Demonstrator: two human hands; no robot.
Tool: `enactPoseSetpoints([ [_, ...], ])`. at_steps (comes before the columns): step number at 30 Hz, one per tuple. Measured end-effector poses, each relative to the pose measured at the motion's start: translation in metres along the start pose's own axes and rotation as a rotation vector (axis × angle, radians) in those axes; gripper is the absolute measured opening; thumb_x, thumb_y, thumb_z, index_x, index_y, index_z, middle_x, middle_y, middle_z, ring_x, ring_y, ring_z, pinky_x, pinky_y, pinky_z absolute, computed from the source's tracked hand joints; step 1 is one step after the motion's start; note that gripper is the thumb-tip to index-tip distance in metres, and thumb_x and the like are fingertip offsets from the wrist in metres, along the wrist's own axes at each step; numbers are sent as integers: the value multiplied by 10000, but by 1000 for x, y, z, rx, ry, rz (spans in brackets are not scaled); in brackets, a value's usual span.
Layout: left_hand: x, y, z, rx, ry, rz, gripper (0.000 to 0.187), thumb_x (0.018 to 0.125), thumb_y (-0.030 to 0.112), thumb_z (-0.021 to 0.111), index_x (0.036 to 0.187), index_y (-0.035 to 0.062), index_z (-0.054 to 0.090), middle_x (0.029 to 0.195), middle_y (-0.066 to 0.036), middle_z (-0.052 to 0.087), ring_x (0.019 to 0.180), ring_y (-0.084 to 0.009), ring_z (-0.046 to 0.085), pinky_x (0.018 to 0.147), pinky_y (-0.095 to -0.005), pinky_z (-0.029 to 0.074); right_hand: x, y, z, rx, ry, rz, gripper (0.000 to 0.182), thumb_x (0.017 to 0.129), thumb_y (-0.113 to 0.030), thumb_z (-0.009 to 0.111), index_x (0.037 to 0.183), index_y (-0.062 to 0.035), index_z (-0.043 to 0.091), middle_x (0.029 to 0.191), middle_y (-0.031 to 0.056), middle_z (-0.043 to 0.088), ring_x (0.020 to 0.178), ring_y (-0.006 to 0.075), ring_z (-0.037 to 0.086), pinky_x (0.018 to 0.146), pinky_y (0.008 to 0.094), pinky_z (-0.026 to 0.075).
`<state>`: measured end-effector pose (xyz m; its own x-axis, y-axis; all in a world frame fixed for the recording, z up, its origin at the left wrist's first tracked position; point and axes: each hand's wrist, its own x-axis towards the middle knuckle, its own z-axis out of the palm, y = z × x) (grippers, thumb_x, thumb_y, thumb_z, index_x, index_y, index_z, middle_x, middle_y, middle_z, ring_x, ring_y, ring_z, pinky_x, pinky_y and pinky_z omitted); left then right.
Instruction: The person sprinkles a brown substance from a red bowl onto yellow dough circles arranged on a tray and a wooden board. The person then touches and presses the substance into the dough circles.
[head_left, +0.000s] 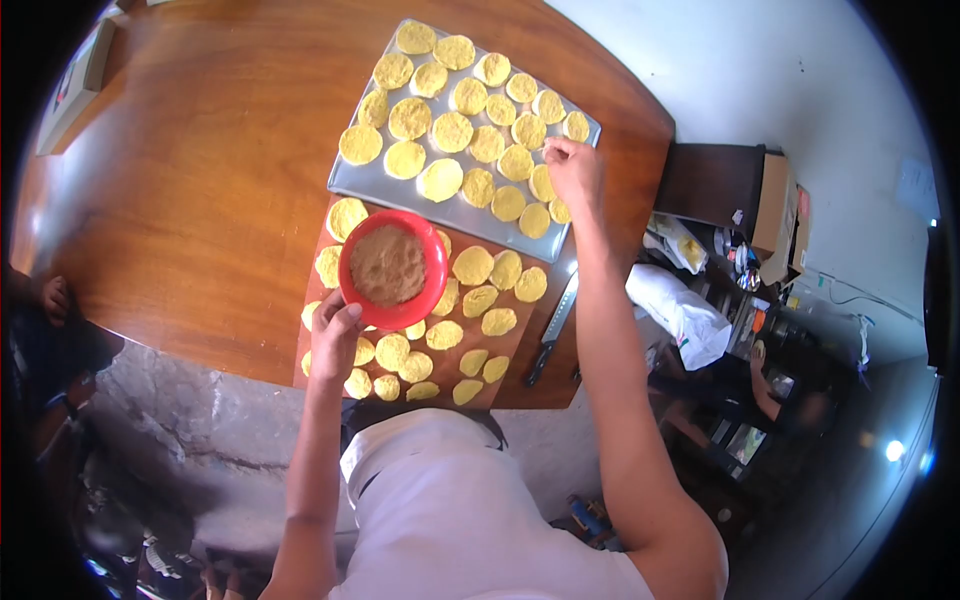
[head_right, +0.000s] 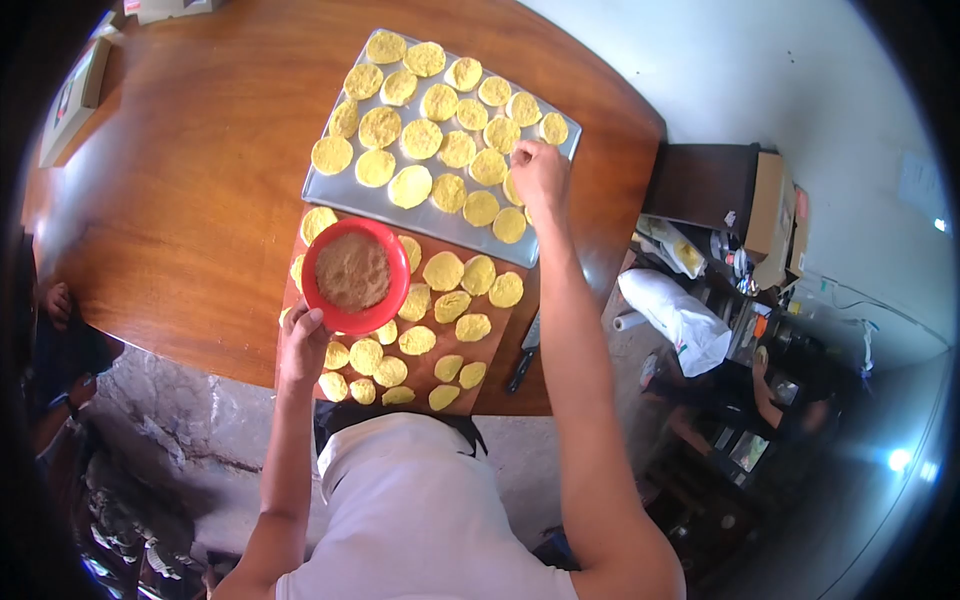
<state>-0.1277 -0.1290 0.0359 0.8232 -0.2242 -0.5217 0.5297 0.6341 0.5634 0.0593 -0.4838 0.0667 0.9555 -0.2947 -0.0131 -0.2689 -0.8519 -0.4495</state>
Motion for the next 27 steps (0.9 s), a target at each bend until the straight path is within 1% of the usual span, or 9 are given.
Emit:
enactPoseSetpoints([
  [7, -4, 7, -2, 0, 24, -45, 493, 866, 211, 640, 1256, -68, 526, 1199, -130, 624, 1081, -202, 620, 970, -356, 487, -7, 7, 27, 165, -32, 128, 153, 839, -84, 645, 959, -44, 732, 859, 145, 718, 800, 316, 692, 738, 357, 543],
  [9, -3, 8, -2, 7, 28, -47, 487, 865, 203, 644, 1249, -72, 527, 1182, -126, 629, 1062, -198, 626, 954, -352, 494, -7, 17, 39, 115, 28, -137, 189, 829, -48, 648, 1002, -29, 722, 935, 157, 702, 876, 320, 668, 786, 375, 530],
  [10, -3, 8, -2, 10, 24, -49, 490, 865, 203, 644, 1250, -75, 524, 1178, -127, 629, 1060, -196, 625, 948, -350, 495, -8, 22, 43, 7, 19, -188, 250, 814, -8, 634, 1049, -31, 714, 1025, 143, 671, 961, 320, 615, 840, 386, 507],
  [13, 0, 9, 0, 18, 21, -62, 498, 863, 200, 644, 1255, -81, 516, 1173, -135, 628, 1054, -195, 625, 932, -347, 499, -18, 30, 52, -130, 96, -274, 298, 796, 14, 621, 1072, -48, 713, 1057, 115, 653, 988, 318, 577, 867, 388, 494],
  [14, 0, 10, 1, 20, 28, -68, 493, 863, 199, 644, 1249, -80, 518, 1168, -137, 629, 1049, -195, 627, 930, -347, 501, -21, 32, 54, -178, 53, -290, 359, 776, 19, 622, 1119, -57, 696, 1131, 106, 605, 1023, 314, 543, 881, 386, 486],
  [20, 4, 8, 3, 34, 37, -96, 468, 858, 204, 646, 1215, -78, 534, 1144, -138, 636, 1027, -196, 634, 927, -346, 503, -39, 23, 53, -233, 53, -332, 467, 739, 44, 596, 1189, -61, 664, 1210, 153, 535, 1070, 344, 505, 936, 416, 448],
  [23, 7, 7, 8, 38, 33, -89, 459, 853, 203, 648, 1201, -76, 542, 1134, -135, 641, 1022, -192, 634, 925, -341, 503, -54, 22, 47, -260, -2, -376, 475, 726, 27, 633, 1194, -49, 656, 1210, 159, 534, 1063, 339, 513, 939, 425, 448],
  [24, 7, 6, 8, 40, 40, -77, 458, 849, 203, 650, 1197, -76, 545, 1128, -132, 643, 1021, -188, 633, 921, -336, 503, -59, 22, 47, -216, -21, -348, 475, 727, 52, 595, 1179, -73, 672, 1211, 147, 523, 1090, 346, 493, 959, 431, 429],
  [27, 8, 4, -1, 51, -1, -119, 459, 844, 203, 657, 1193, -74, 548, 1113, -128, 650, 1013, -179, 634, 907, -323, 502, -66, 24, 44, -207, 4, -307, 458, 734, 38, 594, 1177, -54, 668, 1222, 157, 514, 1100, 349, 490, 963, 432, 426],
])
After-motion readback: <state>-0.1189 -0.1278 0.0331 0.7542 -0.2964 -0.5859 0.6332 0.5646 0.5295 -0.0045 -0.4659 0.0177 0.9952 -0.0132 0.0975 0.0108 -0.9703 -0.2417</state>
